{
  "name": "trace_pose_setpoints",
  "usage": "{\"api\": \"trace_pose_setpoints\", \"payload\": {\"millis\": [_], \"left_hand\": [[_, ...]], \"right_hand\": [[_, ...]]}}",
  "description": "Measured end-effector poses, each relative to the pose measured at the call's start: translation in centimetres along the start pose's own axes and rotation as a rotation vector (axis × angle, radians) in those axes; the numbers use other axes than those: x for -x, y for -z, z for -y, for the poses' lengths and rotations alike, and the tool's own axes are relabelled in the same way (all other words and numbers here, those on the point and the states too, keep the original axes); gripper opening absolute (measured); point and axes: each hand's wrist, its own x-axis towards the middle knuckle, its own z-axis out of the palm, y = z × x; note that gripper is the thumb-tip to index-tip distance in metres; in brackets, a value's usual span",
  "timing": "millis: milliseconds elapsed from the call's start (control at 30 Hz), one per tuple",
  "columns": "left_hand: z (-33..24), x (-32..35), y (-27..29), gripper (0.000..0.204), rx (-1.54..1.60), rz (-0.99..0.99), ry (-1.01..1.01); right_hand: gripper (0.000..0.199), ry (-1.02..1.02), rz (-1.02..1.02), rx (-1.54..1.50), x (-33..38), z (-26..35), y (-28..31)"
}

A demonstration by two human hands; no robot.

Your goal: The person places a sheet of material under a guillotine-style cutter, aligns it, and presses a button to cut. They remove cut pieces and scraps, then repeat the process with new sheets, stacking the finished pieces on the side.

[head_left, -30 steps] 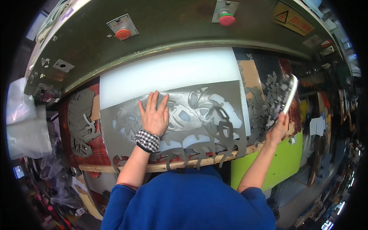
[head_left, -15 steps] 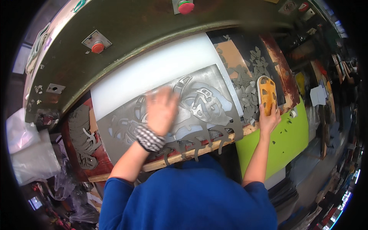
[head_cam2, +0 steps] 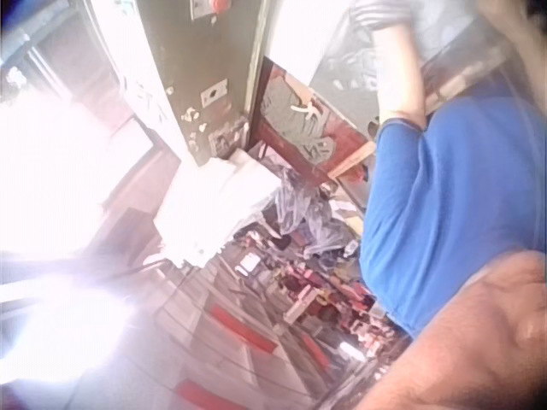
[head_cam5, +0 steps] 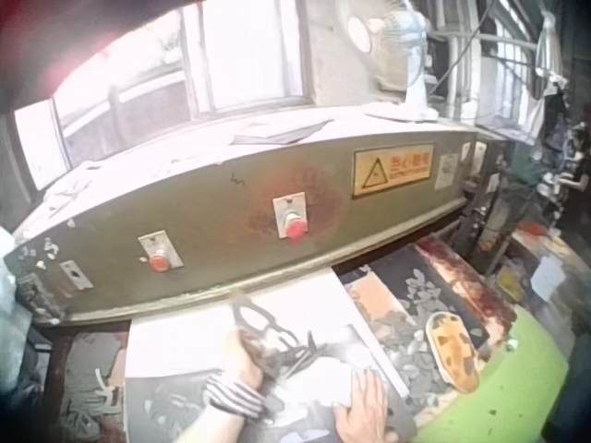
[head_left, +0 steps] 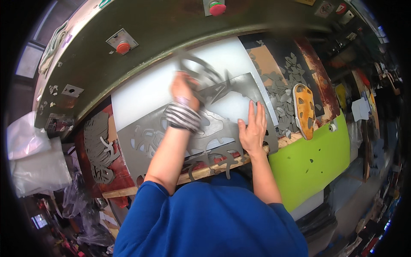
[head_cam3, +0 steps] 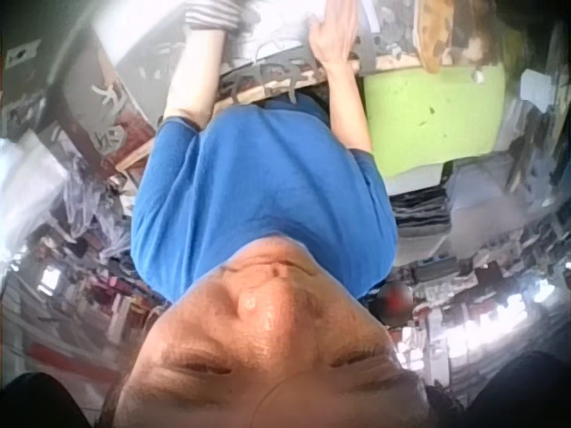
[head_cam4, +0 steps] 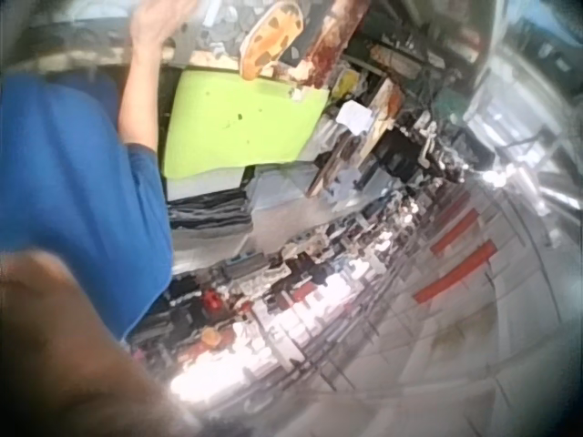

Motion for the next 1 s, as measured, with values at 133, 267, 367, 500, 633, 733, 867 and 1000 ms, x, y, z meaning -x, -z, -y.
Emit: {"api": "trace_pose_setpoints", "payload": {"millis": [133,267,367,500,633,733,867,1000], "left_hand": [[-9.1,-6.8,7.8,0.032,0.215,-0.278,-0.332],[-14.9,-6.6,11.7,0.029,-0.152,-0.079,-0.857],[-12.4,-0.5,8.9,0.011,-0.885,0.052,-1.099],[-4.2,8.9,7.8,0.018,-1.176,0.713,-1.241],[-0.6,11.7,11.1,0.031,-1.251,0.881,-0.867],[-0.1,11.4,11.9,0.033,-1.233,0.976,-0.873],[-0.2,11.3,10.2,0.032,-1.179,1.142,-0.894],[-0.7,12.7,9.6,0.03,-1.377,0.957,-0.86]], "right_hand": [[0.058,0.017,0.131,0.305,0.6,0.1,-0.3],[0.057,0.014,0.14,0.294,1.0,-0.1,0.1],[0.056,0.021,0.136,0.309,1.2,-0.6,0.9],[0.055,-0.021,0.175,0.331,2.3,-1.1,1.9],[0.055,0.0,0.185,0.315,3.5,-1.4,2.2],[0.054,0.032,0.157,0.311,4.0,-1.7,2.2],[0.053,0.044,0.137,0.313,3.8,-2.2,2.0],[0.053,0.04,0.133,0.286,3.8,-2.3,1.9]]}}
